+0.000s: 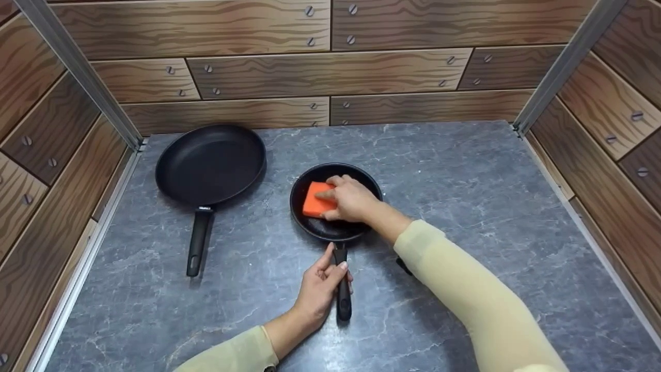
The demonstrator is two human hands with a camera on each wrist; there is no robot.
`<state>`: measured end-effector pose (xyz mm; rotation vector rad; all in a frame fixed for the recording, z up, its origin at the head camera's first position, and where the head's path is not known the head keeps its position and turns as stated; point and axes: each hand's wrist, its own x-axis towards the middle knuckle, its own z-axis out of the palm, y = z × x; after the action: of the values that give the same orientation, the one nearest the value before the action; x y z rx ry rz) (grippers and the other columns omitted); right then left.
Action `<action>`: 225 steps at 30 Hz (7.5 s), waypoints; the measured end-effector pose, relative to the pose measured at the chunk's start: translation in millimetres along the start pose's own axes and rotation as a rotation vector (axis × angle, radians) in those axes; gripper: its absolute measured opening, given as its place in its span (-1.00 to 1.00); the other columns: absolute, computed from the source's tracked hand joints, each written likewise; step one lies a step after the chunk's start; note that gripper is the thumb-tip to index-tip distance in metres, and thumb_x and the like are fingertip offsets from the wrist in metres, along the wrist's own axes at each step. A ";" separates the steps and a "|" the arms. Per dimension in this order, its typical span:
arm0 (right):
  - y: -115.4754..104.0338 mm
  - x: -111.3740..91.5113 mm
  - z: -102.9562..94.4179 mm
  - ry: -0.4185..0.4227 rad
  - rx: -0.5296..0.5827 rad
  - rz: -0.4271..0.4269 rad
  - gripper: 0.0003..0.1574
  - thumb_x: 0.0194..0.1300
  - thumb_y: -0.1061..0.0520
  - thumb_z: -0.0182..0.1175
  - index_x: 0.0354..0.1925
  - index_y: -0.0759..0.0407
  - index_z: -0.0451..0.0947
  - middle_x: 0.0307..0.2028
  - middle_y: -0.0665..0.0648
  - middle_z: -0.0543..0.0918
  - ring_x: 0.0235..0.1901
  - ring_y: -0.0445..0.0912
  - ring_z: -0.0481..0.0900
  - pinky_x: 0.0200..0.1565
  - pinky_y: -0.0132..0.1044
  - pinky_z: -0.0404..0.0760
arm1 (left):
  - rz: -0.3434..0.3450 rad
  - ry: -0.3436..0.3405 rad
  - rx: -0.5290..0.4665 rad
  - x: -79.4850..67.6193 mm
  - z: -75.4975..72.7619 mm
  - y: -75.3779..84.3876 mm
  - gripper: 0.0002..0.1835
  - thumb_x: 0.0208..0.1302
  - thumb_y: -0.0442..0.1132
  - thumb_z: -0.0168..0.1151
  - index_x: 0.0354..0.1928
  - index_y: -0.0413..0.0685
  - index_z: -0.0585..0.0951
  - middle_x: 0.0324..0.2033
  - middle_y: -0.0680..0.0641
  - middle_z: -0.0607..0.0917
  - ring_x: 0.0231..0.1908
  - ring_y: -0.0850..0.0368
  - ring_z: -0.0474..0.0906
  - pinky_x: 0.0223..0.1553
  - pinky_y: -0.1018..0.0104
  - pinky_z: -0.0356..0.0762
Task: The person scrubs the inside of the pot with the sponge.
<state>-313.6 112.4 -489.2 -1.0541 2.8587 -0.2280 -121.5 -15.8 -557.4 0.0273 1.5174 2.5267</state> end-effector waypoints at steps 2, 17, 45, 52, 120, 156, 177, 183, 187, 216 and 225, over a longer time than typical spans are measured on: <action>0.9 -0.2 -0.1 0.002 -0.006 0.007 -0.20 0.32 -0.32 0.43 0.43 -0.11 0.59 0.42 0.34 0.45 0.31 0.32 0.45 0.44 0.12 0.39 | -0.001 0.001 -0.006 0.1 0.0 -0.4 -0.19 0.53 -0.42 0.17 0.66 -0.33 0.01 -0.49 -0.01 0.70 -0.56 0.20 0.62 -0.38 0.36 0.68; 9.6 -4.7 -4.7 0.016 -0.067 0.051 -0.20 0.34 -0.34 0.40 0.43 -0.10 0.60 0.36 0.36 0.51 0.22 0.27 0.47 0.28 0.12 0.45 | -0.013 0.008 -0.010 1.3 -0.5 -0.3 -0.19 0.53 -0.40 0.22 0.66 -0.31 0.05 -0.47 -0.03 0.70 -0.57 0.18 0.63 -0.38 0.36 0.69; 28.8 -18.1 -8.3 -0.033 -0.105 0.080 -0.20 0.38 -0.30 0.37 0.47 -0.08 0.55 0.40 0.38 0.49 0.34 0.29 0.41 0.49 0.28 0.24 | -0.011 -0.001 -0.004 1.1 -1.2 0.1 -0.19 0.54 -0.39 0.21 0.66 -0.30 0.05 -0.46 -0.04 0.70 -0.55 0.18 0.63 -0.39 0.35 0.69; 31.2 -22.2 -12.7 -0.079 -0.111 0.091 -0.19 0.42 -0.31 0.34 0.50 -0.10 0.50 0.43 0.38 0.46 0.39 0.31 0.38 0.49 0.37 0.19 | -0.010 0.002 0.000 0.9 -0.7 0.7 -0.19 0.54 -0.39 0.22 0.66 -0.31 0.05 -0.46 -0.04 0.70 -0.54 0.18 0.64 -0.38 0.35 0.70; 21.9 -46.1 -5.1 -0.090 0.209 -0.045 -0.27 0.25 -0.11 0.54 0.37 -0.10 0.65 0.46 0.34 0.45 0.46 0.27 0.36 0.48 0.13 0.35 | -0.009 -0.029 0.008 1.9 -1.4 0.1 -0.20 0.54 -0.39 0.20 0.66 -0.34 0.03 -0.46 -0.01 0.70 -0.54 0.19 0.63 -0.37 0.38 0.66; 7.6 -11.5 6.4 -0.039 0.216 -0.050 -0.26 0.31 -0.17 0.50 0.40 -0.09 0.62 0.51 0.30 0.40 0.50 0.24 0.31 0.52 0.06 0.29 | -0.003 -0.002 0.015 0.2 -1.7 -1.1 -0.20 0.53 -0.39 0.21 0.65 -0.35 0.05 -0.47 -0.02 0.70 -0.55 0.20 0.61 -0.38 0.39 0.65; 10.6 -8.2 4.7 0.015 0.154 0.058 -0.23 0.33 -0.24 0.46 0.42 -0.07 0.60 0.44 0.30 0.46 0.41 0.22 0.40 0.41 0.06 0.45 | -0.008 -0.010 0.012 -0.3 -1.4 0.9 -0.21 0.54 -0.40 0.20 0.66 -0.30 0.05 -0.45 -0.02 0.70 -0.53 0.18 0.63 -0.35 0.37 0.67; 15.6 -10.3 4.7 0.039 0.137 0.061 -0.25 0.35 -0.24 0.44 0.41 -0.05 0.61 0.40 0.34 0.49 0.37 0.25 0.44 0.39 0.08 0.47 | -0.012 -0.014 0.004 -0.3 -1.7 0.6 -0.21 0.55 -0.40 0.19 0.66 -0.31 0.04 -0.46 0.00 0.70 -0.54 0.21 0.61 -0.38 0.39 0.66; 18.2 -13.0 2.9 0.043 0.135 0.080 -0.24 0.35 -0.24 0.45 0.42 -0.05 0.60 0.39 0.35 0.49 0.36 0.26 0.44 0.39 0.09 0.47 | -0.012 -0.013 0.011 0.0 -2.1 0.0 -0.21 0.55 -0.40 0.18 0.66 -0.31 0.04 -0.46 0.00 0.70 -0.54 0.21 0.62 -0.39 0.39 0.66; 33.2 -28.0 -4.7 -0.019 0.114 0.127 -0.21 0.33 -0.25 0.45 0.42 -0.03 0.60 0.38 0.38 0.48 0.35 0.27 0.44 0.38 0.16 0.47 | -0.019 -0.001 0.006 0.1 -1.1 1.0 -0.20 0.55 -0.38 0.20 0.66 -0.29 0.05 -0.46 -0.03 0.69 -0.54 0.20 0.61 -0.38 0.38 0.66; 31.7 -37.4 -9.3 0.021 0.128 0.089 -0.16 0.21 -0.20 0.51 0.41 -0.02 0.61 0.34 0.35 0.51 0.29 0.26 0.49 0.32 0.16 0.52 | -0.016 0.003 0.007 2.3 -1.6 1.4 -0.20 0.54 -0.38 0.21 0.66 -0.30 0.06 -0.46 -0.03 0.70 -0.54 0.20 0.62 -0.38 0.38 0.67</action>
<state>-306.8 161.6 -484.3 -0.9049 2.8567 -0.4115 -124.2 -17.4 -557.2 0.0120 1.5214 2.5108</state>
